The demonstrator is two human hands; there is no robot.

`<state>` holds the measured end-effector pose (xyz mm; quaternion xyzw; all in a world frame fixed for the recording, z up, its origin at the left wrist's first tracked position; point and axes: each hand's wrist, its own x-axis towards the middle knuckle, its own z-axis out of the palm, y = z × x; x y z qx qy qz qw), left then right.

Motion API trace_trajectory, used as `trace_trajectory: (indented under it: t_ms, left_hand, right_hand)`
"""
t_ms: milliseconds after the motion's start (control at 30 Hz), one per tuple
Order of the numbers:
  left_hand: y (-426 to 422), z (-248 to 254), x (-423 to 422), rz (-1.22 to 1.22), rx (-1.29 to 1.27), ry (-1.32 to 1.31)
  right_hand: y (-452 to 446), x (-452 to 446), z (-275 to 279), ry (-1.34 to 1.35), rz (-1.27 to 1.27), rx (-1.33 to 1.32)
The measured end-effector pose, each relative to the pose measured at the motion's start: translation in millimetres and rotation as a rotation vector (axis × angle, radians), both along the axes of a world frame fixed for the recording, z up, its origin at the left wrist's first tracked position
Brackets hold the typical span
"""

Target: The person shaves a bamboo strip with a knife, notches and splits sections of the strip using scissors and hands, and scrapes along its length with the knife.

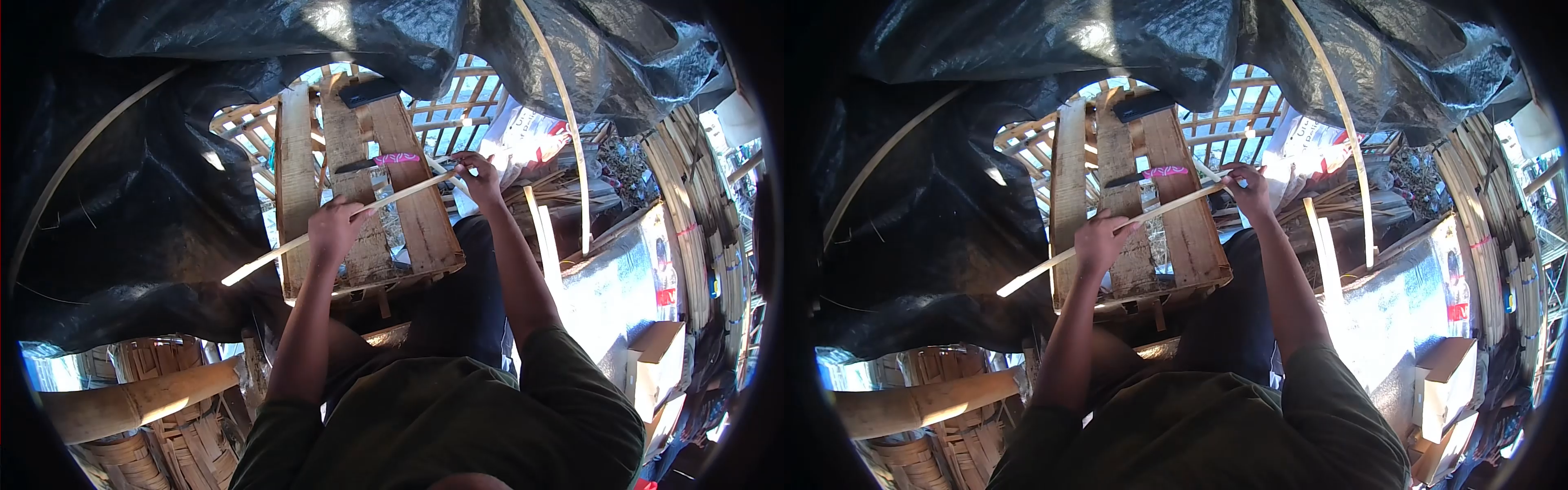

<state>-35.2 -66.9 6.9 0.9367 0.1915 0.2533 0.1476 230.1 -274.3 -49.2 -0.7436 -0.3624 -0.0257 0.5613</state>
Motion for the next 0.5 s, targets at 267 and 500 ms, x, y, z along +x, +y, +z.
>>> trace_trajectory:
  t_ms: [267,500]
  left_hand:
    - [0.6,2.7,-1.1,0.003,-0.049,0.048]
    - [-1.0,3.9,-0.3,0.004,-0.063,0.089]
  right_hand:
    - [3.9,-2.3,2.1,0.090,0.058,0.053]
    - [-2.1,0.5,6.2,0.200,0.122,0.007]
